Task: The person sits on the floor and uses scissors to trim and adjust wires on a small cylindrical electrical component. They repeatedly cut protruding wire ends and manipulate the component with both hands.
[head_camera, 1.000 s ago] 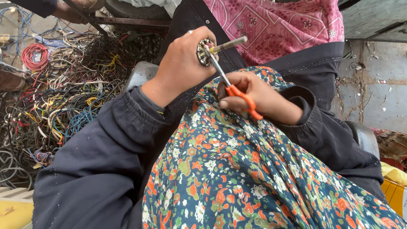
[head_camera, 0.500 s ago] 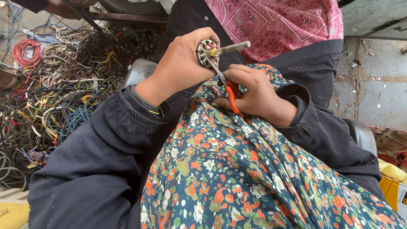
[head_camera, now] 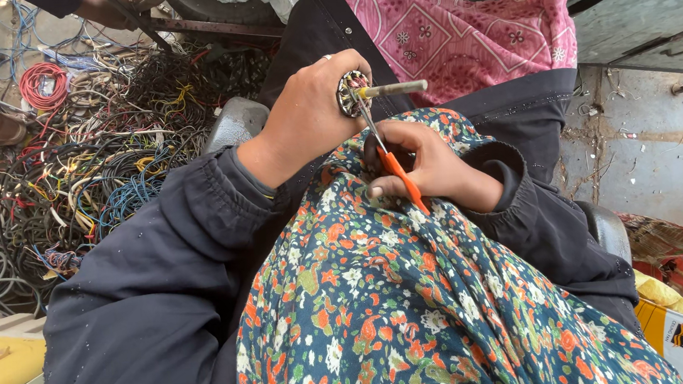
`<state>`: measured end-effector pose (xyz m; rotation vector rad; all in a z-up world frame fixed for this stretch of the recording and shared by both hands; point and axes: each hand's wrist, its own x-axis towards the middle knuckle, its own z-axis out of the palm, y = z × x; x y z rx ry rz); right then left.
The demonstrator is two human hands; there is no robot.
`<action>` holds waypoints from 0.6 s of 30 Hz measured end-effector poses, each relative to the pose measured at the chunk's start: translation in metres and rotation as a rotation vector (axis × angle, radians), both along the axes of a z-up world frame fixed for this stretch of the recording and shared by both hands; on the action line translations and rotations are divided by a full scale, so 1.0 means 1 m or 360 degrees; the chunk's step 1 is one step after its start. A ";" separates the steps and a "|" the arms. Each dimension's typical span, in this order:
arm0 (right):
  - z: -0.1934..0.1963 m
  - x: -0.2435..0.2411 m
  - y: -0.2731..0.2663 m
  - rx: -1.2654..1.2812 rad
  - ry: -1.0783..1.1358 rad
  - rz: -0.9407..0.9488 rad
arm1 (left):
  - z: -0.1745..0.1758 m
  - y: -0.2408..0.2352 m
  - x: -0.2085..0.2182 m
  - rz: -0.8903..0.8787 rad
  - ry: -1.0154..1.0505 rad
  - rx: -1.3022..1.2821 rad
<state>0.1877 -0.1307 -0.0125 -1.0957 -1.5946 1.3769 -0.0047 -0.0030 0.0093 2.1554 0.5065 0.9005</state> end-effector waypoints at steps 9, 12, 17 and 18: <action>-0.007 0.001 -0.004 -0.0289 0.0222 -0.0086 | -0.001 -0.002 0.000 0.0136 0.0047 0.0030; -0.006 -0.001 -0.003 -0.0242 0.0129 -0.0123 | -0.001 -0.001 0.000 0.0126 0.0056 -0.0005; -0.007 0.001 -0.003 -0.0271 0.0119 -0.0158 | -0.001 0.001 0.001 0.0118 0.0099 -0.0022; -0.007 0.002 -0.003 -0.0305 0.0138 -0.0155 | -0.002 0.001 0.001 0.0123 0.0120 -0.0030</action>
